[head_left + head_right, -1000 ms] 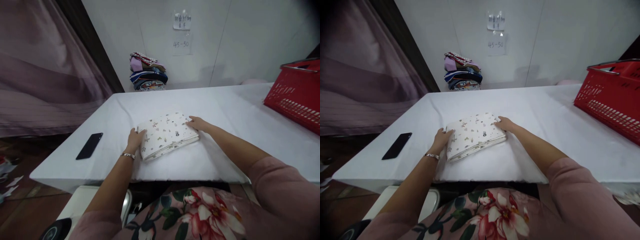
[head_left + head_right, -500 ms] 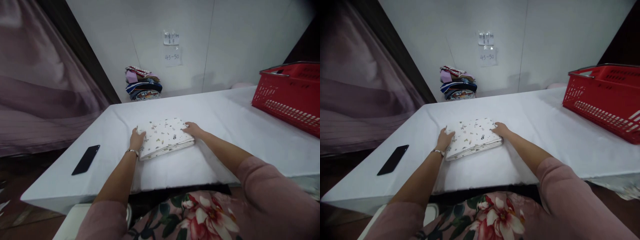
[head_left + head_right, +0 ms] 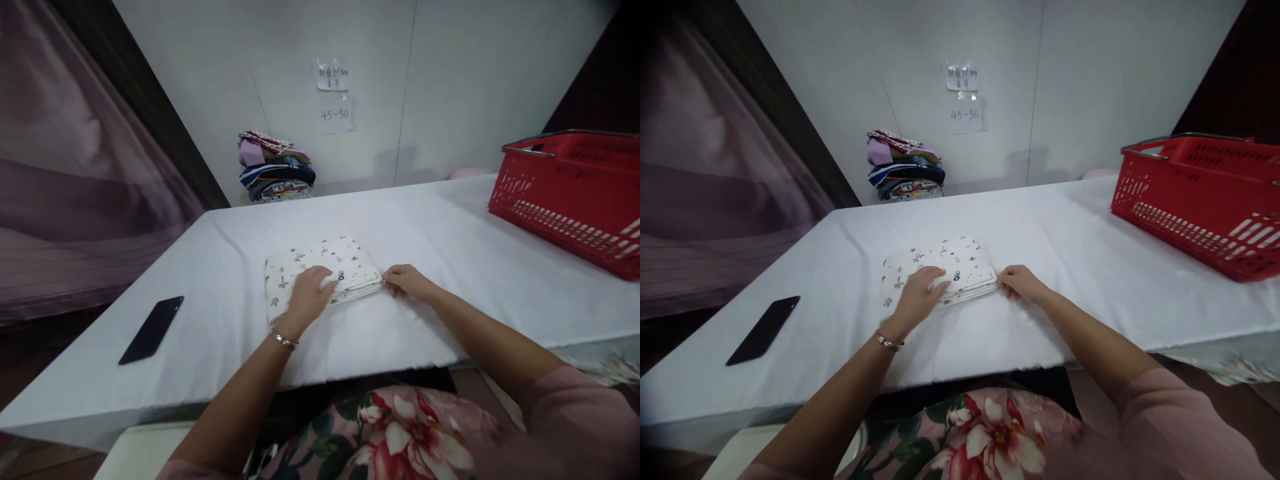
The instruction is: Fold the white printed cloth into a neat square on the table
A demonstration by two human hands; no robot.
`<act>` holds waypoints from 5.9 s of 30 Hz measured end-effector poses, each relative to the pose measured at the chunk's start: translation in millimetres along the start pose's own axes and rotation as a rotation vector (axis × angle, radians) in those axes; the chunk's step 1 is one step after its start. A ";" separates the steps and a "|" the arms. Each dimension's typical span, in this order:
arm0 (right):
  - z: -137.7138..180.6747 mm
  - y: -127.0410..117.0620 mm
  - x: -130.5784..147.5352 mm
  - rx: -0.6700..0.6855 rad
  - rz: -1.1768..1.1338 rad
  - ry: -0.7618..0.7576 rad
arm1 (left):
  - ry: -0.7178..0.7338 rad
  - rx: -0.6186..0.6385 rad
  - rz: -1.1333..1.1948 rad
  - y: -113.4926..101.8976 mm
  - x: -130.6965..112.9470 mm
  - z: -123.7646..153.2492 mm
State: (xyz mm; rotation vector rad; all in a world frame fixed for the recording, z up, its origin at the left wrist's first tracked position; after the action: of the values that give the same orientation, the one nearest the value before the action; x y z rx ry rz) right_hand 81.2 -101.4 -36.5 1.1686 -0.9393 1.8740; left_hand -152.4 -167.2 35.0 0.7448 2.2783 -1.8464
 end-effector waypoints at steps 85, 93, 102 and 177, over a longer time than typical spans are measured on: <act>7.7 25.3 2.2 0.160 -0.431 -0.155 | 0.016 -0.013 0.247 64.1 -59.8 -37.0; 6.1 28.8 5.2 0.152 -0.374 -0.188 | 0.114 -0.035 0.065 59.8 -72.5 -34.1; 5.8 26.5 4.7 0.166 -0.412 -0.197 | 0.185 -0.028 0.037 59.1 -75.3 -30.3; 0.2 28.4 -2.1 0.125 -0.521 -0.060 | 0.144 0.003 -0.025 55.7 -71.1 -40.5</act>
State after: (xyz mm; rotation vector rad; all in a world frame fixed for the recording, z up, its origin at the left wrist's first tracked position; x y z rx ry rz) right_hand 57.6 -115.3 -44.1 1.3931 -0.4857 1.4946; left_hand -57.3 -142.6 23.1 0.8813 2.3816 -1.8640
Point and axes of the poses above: each hand's wrist, its own z-axis away from the middle knuckle, its own y-axis out of the palm, x = y × z, the point moved 6 cm from there along -z, towards the middle knuckle, and after that the axes turned 7 degrees about x, right-handed, at the moved point
